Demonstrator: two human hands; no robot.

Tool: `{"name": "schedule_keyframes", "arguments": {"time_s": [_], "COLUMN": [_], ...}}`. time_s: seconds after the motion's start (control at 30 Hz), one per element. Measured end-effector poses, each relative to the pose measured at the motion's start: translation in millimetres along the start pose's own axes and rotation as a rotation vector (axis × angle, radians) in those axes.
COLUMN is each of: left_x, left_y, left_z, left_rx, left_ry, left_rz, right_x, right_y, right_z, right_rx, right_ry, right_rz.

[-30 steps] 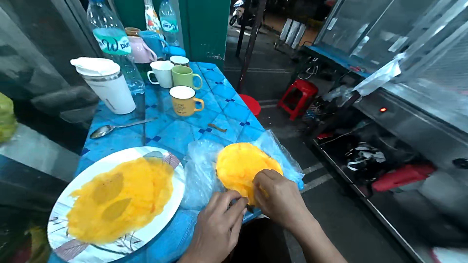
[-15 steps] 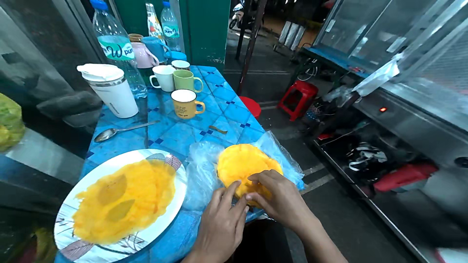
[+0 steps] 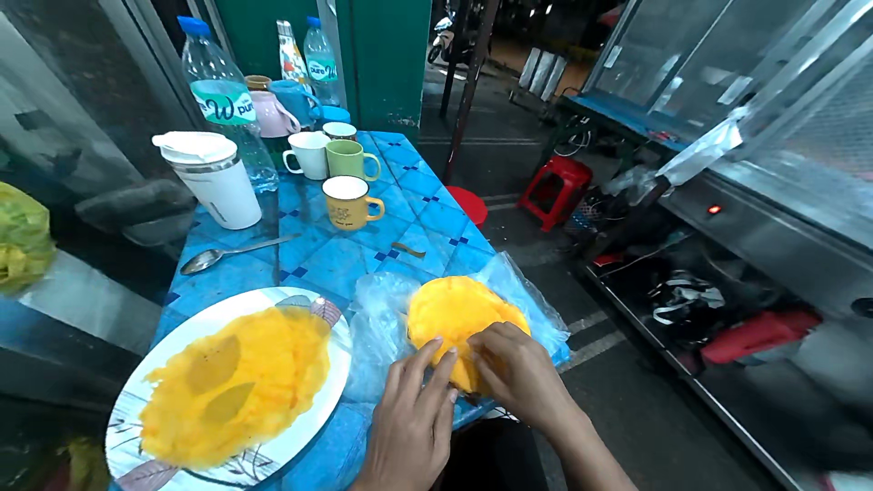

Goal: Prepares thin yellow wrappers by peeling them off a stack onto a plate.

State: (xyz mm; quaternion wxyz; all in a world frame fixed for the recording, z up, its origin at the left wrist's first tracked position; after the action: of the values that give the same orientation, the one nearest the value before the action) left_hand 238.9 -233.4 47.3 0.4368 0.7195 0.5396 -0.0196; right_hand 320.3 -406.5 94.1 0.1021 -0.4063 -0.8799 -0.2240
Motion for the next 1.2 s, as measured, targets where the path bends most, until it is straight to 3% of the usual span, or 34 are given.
{"name": "schedule_keyframes", "arguments": {"time_s": [0.27,0.53,0.67,0.83,1.0,1.2], "left_x": [-1.4,-1.1,0.2,-0.3,-1.0,0.2], "left_y": [-0.5,0.5,-1.2,0.1,1.2,3.1], "left_z": [4.1,3.2,3.8,3.2,2.0,2.5], "left_rx": [0.010,-0.013,0.016,0.091,0.085,0.089], "left_ry": [-0.024,-0.068,-0.016,0.042,0.018,-0.085], "left_rz": [0.076,0.037,-0.030,-0.050,-0.034,-0.053], "right_x": [11.2,5.1,1.7,7.1,18.4,21.6], "right_y": [4.2,1.9,1.3,3.5,17.1,31.1], "right_z": [8.2,14.6,7.6,7.1,10.3,17.5], "right_rx": [-0.016,-0.005,0.103,0.084,0.095,0.097], "right_ry": [-0.066,-0.048,0.001,-0.037,-0.086,-0.069], "right_rz": [0.064,-0.061,-0.132,-0.080,0.088,0.062]}}
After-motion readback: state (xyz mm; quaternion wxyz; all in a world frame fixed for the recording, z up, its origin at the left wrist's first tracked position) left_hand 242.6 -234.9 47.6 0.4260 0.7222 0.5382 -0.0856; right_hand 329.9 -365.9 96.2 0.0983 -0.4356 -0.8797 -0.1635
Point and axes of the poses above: each hand's wrist, its own y-axis towards the middle knuckle, its own z-axis out of the palm, x = y × z, the point moved 2 cm from there along y, towards the middle knuckle, and after that the axes turned 5 degrees about x, right-handed, at the moved point
